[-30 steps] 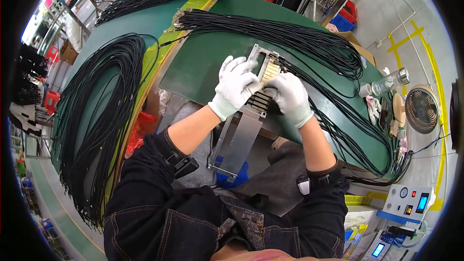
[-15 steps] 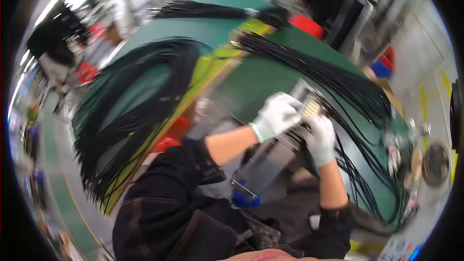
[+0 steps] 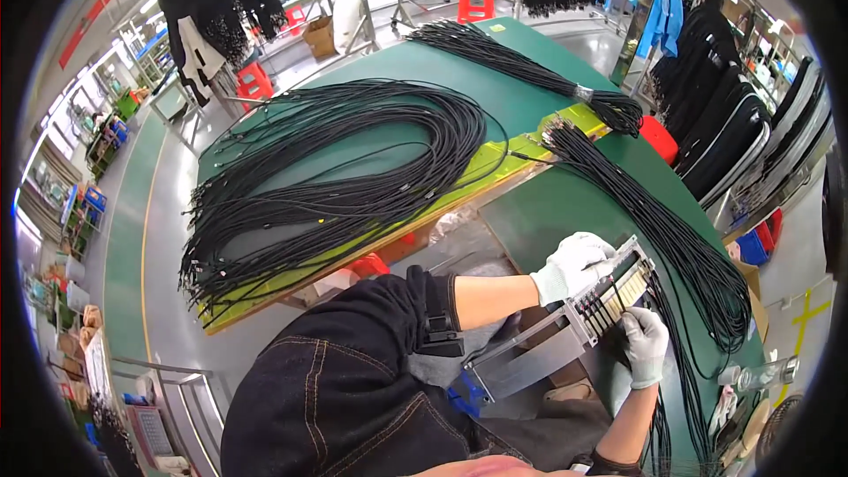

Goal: The person gathers a bundle of cables and places them into a metal jig one by one. They then move the loaded jig into a machine, remove it after the cycle, and pull the cables out.

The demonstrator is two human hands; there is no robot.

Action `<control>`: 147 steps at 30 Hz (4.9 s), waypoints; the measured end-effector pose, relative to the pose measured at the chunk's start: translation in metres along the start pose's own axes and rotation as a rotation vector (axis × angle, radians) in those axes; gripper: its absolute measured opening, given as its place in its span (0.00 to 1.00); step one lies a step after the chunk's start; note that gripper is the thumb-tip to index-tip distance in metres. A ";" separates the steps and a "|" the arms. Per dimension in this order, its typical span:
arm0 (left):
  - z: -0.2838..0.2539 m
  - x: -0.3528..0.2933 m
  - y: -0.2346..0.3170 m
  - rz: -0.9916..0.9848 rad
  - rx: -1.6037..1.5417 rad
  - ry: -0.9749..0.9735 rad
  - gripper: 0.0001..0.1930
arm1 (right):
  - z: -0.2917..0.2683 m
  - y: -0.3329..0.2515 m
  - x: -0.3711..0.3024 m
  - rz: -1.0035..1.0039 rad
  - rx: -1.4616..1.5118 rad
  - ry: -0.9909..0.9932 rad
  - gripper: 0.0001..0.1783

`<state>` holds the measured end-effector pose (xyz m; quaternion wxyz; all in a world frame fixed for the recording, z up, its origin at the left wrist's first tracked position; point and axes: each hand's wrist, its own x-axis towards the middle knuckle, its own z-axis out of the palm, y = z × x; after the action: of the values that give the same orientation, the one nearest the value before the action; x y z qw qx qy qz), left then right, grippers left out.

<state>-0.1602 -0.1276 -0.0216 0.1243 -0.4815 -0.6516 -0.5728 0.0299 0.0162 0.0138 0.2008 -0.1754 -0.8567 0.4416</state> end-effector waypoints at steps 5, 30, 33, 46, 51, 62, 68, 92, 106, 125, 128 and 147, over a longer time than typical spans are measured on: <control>0.002 -0.009 -0.002 -0.022 -0.093 -0.071 0.07 | 0.001 -0.012 -0.002 -0.180 -0.313 0.046 0.07; -0.008 -0.012 -0.018 -0.018 0.169 -0.233 0.08 | -0.002 -0.017 0.000 -0.283 -0.713 0.077 0.06; -0.010 -0.010 -0.015 -0.141 0.126 -0.330 0.09 | -0.001 -0.018 0.000 -0.270 -0.710 0.071 0.05; 0.002 0.001 0.024 0.298 0.402 -0.555 0.14 | -0.032 0.009 0.011 -0.101 -0.548 0.201 0.07; 0.007 0.004 0.021 0.212 0.392 -0.625 0.14 | -0.019 0.012 0.017 -0.166 -0.812 0.239 0.06; 0.007 0.012 0.017 0.095 0.095 -0.190 0.11 | 0.011 -0.035 0.026 -0.272 -0.453 0.092 0.07; -0.001 0.022 0.016 0.049 -0.087 -0.346 0.09 | 0.000 -0.031 0.033 -0.206 -0.418 -0.078 0.08; -0.011 0.011 -0.008 -0.098 0.094 -0.374 0.07 | -0.013 -0.011 0.025 -0.117 -0.542 -0.065 0.05; 0.003 0.001 0.009 0.119 0.212 -0.462 0.13 | -0.003 -0.009 0.022 -0.181 -0.684 -0.075 0.06; 0.011 0.004 0.013 0.110 0.193 -0.321 0.10 | -0.002 -0.010 0.025 -0.193 -0.436 0.047 0.07; 0.008 0.009 0.006 0.159 0.133 -0.400 0.10 | 0.011 -0.019 0.026 -0.207 -0.319 0.016 0.09; 0.005 0.006 -0.019 -0.117 0.232 -0.313 0.08 | -0.016 -0.001 0.026 -0.047 -0.577 -0.050 0.05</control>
<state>-0.1762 -0.1181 -0.0309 0.0426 -0.5084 -0.7516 -0.4181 0.0152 0.0388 0.0277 0.1317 -0.1946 -0.9553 0.1793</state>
